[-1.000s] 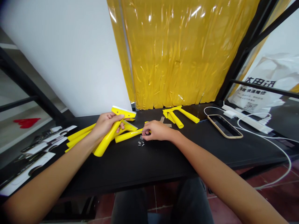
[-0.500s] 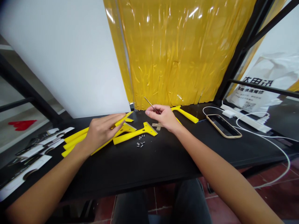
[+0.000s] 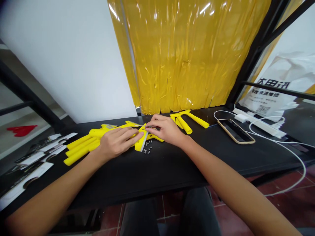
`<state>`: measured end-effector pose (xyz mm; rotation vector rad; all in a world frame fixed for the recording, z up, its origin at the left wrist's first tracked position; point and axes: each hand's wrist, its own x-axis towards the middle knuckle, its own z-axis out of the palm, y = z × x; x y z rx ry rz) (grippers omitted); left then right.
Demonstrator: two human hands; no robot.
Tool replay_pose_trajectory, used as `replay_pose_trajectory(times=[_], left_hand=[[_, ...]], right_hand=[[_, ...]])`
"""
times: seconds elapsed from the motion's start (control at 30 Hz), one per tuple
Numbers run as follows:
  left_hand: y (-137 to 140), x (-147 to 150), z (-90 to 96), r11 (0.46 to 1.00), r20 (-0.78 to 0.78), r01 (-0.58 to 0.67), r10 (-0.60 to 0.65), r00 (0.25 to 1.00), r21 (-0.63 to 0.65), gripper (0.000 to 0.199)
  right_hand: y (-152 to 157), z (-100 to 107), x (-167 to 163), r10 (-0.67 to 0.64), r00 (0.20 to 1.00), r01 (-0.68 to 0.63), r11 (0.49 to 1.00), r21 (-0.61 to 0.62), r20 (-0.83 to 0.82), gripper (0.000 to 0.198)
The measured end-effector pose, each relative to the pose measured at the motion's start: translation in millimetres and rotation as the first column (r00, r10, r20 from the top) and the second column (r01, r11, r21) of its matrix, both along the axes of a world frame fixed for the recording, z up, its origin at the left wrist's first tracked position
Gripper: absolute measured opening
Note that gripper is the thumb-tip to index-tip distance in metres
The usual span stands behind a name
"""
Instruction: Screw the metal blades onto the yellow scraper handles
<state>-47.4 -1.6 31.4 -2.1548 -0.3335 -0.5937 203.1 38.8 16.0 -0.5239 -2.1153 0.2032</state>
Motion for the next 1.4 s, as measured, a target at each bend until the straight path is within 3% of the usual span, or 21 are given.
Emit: replay_pose_trajectory(times=[0.27, 0.33, 0.4, 0.47, 0.53, 0.63, 0.77, 0.97, 1.03, 1.07, 1.13, 1.2, 1.23, 1.3, 1.4], left_hand=[[-2, 4, -0.8, 1.000, -0.057, 0.003, -0.003, 0.998, -0.004, 0.029], [-1, 5, -2.0, 1.000, -0.073, 0.002, -0.003, 0.997, -0.013, 0.028], [-1, 5, -3.2, 1.000, -0.082, 0.005, -0.007, 0.997, -0.020, 0.029], [-1, 6, -4.1, 1.000, -0.077, 0.012, -0.013, 0.997, -0.024, 0.030], [-1, 6, -5.3, 1.000, -0.076, 0.018, -0.019, 0.997, -0.023, 0.031], [-1, 7, -8.7, 0.999, -0.085, 0.022, -0.024, 0.996, -0.023, 0.030], [-1, 8, -13.1, 0.999, -0.055, 0.033, -0.036, 0.998, -0.038, 0.029], [-1, 7, -10.1, 0.999, -0.034, 0.032, -0.032, 0.999, -0.018, 0.033], [1, 5, -8.6, 1.000, -0.017, 0.025, -0.025, 1.000, -0.015, 0.036], [2, 3, -7.8, 1.000, -0.003, 0.017, -0.017, 1.000, -0.017, 0.038], [5, -2, -5.7, 1.000, 0.049, -0.021, 0.022, 0.999, -0.017, 0.044], [8, -7, -2.9, 0.996, 0.133, -0.088, 0.089, 0.987, -0.013, 0.048], [8, -10, -1.3, 0.992, 0.172, -0.128, 0.129, 0.977, -0.021, 0.048], [9, -14, 1.4, 0.977, 0.223, -0.203, 0.213, 0.951, -0.065, 0.047], [9, -19, 3.0, 0.950, 0.246, -0.272, 0.303, 0.920, -0.155, 0.043]], right_hand=[[-3, 3, 0, 0.019, 0.996, -0.018, 1.000, -0.013, 0.083, 0.016], [-4, 5, 0, 0.036, 0.994, -0.028, 0.996, -0.083, 0.099, 0.014], [-4, 6, -1, 0.066, 0.995, -0.046, 0.970, -0.237, 0.078, 0.013], [-3, 6, -2, 0.091, 0.996, -0.080, 0.887, -0.455, 0.001, 0.016], [-2, 6, -3, 0.091, 0.992, -0.123, 0.752, -0.648, -0.083, 0.023], [-1, 7, -2, 0.081, 0.988, -0.156, 0.566, -0.809, -0.133, 0.030], [-1, 9, 0, 0.086, 0.981, -0.195, 0.405, -0.893, -0.175, 0.034], [1, 8, -1, 0.089, 0.926, -0.377, 0.264, -0.888, -0.367, 0.031], [3, 8, -1, 0.015, 0.923, -0.373, 0.285, -0.883, -0.385, 0.027], [3, 8, 0, -0.031, 0.931, -0.333, 0.340, -0.879, -0.365, 0.027], [5, 7, 1, -0.079, 0.957, -0.201, 0.511, -0.836, -0.278, 0.028], [6, 5, 4, -0.010, 0.989, -0.103, 0.658, -0.746, -0.145, 0.027], [6, 3, 5, 0.054, 0.996, -0.087, 0.707, -0.701, -0.069, 0.026], [7, -2, 6, 0.157, 0.983, -0.063, 0.775, -0.628, 0.096, 0.022], [9, -10, 5, 0.145, 0.934, 0.030, 0.880, -0.473, 0.328, 0.016]])
